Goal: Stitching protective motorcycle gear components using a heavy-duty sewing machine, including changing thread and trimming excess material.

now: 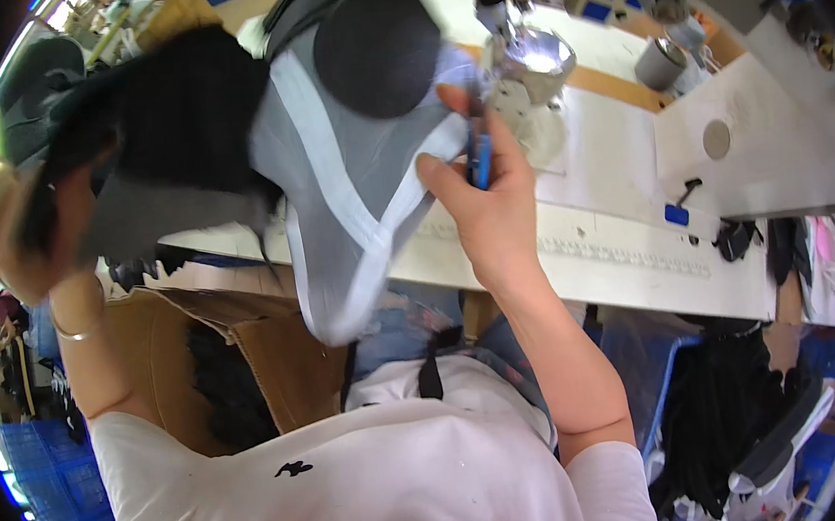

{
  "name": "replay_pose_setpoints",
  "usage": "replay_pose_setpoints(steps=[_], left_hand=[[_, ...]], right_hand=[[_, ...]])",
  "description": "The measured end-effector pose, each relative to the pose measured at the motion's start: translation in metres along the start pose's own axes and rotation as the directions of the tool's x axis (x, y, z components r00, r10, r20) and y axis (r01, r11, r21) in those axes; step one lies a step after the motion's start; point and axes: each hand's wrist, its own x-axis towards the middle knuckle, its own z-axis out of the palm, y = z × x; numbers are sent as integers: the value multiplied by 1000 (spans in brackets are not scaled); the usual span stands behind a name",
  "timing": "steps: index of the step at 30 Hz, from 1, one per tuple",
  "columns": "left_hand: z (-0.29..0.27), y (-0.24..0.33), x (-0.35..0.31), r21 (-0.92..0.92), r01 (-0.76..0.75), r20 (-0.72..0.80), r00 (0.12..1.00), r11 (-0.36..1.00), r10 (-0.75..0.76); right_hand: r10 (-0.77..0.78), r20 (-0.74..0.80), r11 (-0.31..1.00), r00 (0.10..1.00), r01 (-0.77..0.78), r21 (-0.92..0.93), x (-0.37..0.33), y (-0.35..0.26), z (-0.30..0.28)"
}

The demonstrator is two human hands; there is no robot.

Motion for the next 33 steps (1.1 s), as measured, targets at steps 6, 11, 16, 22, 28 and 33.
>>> replay_pose_setpoints(steps=[6, 11, 16, 22, 28, 33], left_hand=[[48, 75, -117, -176, 188, 101, 980, 966, -172], [60, 146, -176, -271, 545, 547, 765, 793, -339], [47, 147, -154, -148, 721, 728, 543, 677, -418], [43, 153, -113, -246, 929, 764, 362, 277, -535], [80, 170, -90, -427, 880, 738, 473, 208, -482], [87, 177, -95, -420, 893, 750, 441, 160, -492]], right_hand=[[-100, -97, 971, 990, 76, -228, -23, 12, -5], [23, -77, 942, 997, -47, -331, -32, 38, -23], [35, -58, 851, 998, -60, -521, -29, 57, -42], [-53, -31, 762, 998, 21, -647, -36, 61, -47], [-195, -11, 520, 981, 94, -849, -52, 45, -43], [-141, 188, 570, 972, 235, -787, -57, 28, -30]])
